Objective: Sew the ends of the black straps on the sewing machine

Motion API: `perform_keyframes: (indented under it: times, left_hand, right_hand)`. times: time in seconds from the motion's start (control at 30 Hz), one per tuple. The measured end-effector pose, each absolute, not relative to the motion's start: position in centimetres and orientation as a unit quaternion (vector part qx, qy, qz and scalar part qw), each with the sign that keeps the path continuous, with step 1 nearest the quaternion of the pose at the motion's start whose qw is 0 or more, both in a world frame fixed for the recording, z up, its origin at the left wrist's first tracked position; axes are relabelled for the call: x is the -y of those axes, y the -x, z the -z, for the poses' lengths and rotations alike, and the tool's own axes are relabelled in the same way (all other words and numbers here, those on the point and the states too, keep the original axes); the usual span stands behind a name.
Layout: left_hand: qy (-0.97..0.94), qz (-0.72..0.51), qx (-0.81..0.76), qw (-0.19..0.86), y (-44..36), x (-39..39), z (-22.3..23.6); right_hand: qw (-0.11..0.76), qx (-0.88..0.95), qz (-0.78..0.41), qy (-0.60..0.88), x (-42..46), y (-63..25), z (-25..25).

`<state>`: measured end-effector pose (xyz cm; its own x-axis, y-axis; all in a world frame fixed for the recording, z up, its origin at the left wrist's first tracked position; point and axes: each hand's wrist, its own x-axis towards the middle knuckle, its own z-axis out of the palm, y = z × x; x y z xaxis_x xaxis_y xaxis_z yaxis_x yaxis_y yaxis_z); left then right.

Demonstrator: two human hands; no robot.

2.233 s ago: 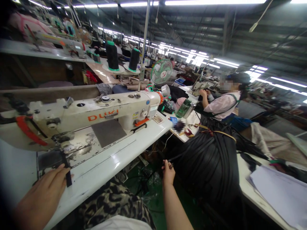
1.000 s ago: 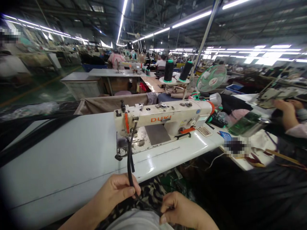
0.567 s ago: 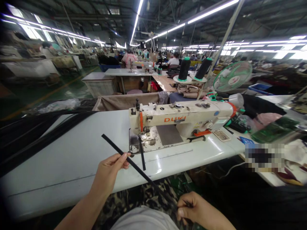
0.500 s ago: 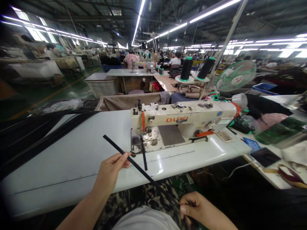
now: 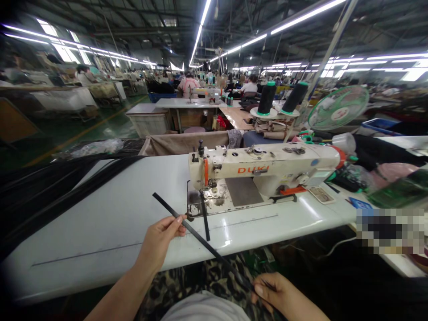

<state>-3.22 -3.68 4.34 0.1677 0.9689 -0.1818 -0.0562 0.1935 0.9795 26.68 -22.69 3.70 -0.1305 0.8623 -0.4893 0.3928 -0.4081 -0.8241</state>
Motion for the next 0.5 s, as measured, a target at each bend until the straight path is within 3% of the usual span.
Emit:
perform_keyframes:
  times: [0.2, 0.33, 0.5]
  left_hand:
    - [-0.497, -0.442, -0.477, 0.575, 3.3, 3.7, -4.3]
    - [-0.508, -0.454, -0.475, 0.557, 3.4, 3.7, -4.5]
    - [-0.523, -0.450, -0.470, 0.550, 3.9, 4.2, -4.8]
  right_hand:
    - [0.204, 0.500, -0.561, 0.627, 22.9, -27.1, -2.6]
    - [0.262, 0.501, -0.552, 0.612, 22.8, -27.7, -1.7]
    - [0.336, 0.489, -0.418, 0.688, 22.7, -28.2, -2.8]
